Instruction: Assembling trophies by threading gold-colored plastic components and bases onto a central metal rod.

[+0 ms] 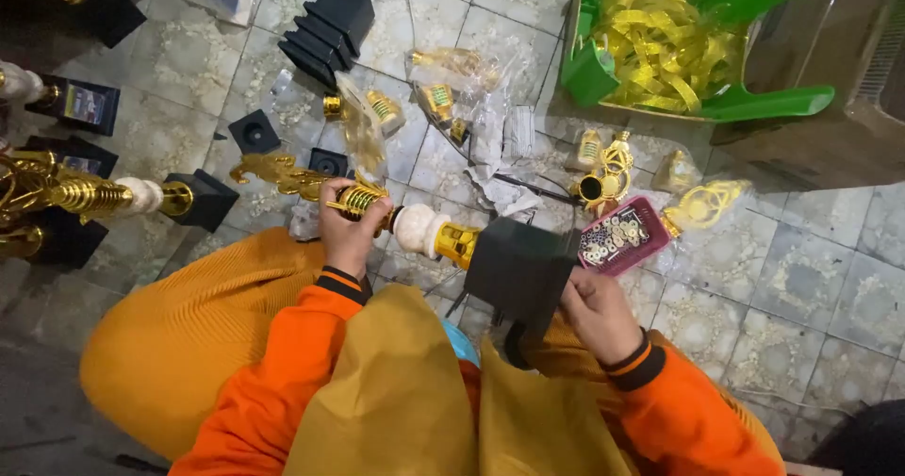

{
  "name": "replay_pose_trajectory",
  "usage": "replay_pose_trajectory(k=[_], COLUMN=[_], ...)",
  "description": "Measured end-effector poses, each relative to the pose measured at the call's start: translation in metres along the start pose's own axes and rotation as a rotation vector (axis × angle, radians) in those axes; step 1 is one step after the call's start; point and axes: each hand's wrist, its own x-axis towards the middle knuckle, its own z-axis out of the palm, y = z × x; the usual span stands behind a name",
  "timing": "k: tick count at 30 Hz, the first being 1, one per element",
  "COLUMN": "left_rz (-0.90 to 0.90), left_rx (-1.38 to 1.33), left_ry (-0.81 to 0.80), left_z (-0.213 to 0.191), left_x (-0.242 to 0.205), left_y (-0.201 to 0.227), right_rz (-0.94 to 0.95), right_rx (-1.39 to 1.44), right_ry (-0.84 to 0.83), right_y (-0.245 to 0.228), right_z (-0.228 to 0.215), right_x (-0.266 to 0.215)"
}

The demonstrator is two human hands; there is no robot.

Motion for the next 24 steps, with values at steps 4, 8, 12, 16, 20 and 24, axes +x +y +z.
replay_pose_trajectory(k=[4, 8, 12, 16, 20, 24], left_rz=[-0.023, -0.013, -0.016, -0.012, -0.024, 0.005], left_rx=[0.028, -0.017, -0.016, 0.003, 0.037, 0.069], left_ry=[0.042, 0.022, -0.005, 0.007, 0.047, 0.041], left_z=[0.003, 0.002, 0.006, 0.006, 0.007, 0.008], left_x=[0.0, 0.003, -0.003, 0.004, 0.003, 0.005], left_y=[-0.008, -0.006, 0.0, -0.016, -0.019, -0.025], right_rz=[-0.45, -0.508, 0.083, 0.074, -0.41, -0.061], right_rx=[-0.684, -0.697, 0.306, -0.111, -0.804, -0.319], right_ry=[0.244, 0.183, 0.03, 0.036, 0.197, 0.071], right_y=[-0.006, -0.033, 0.027, -0.008, -0.028, -0.024], right_z=[-0.006, -0.006, 0.01, -0.005, -0.007, 0.0], right_x=[0.01, 0.011, -0.001, 0.005, 0.011, 0.003])
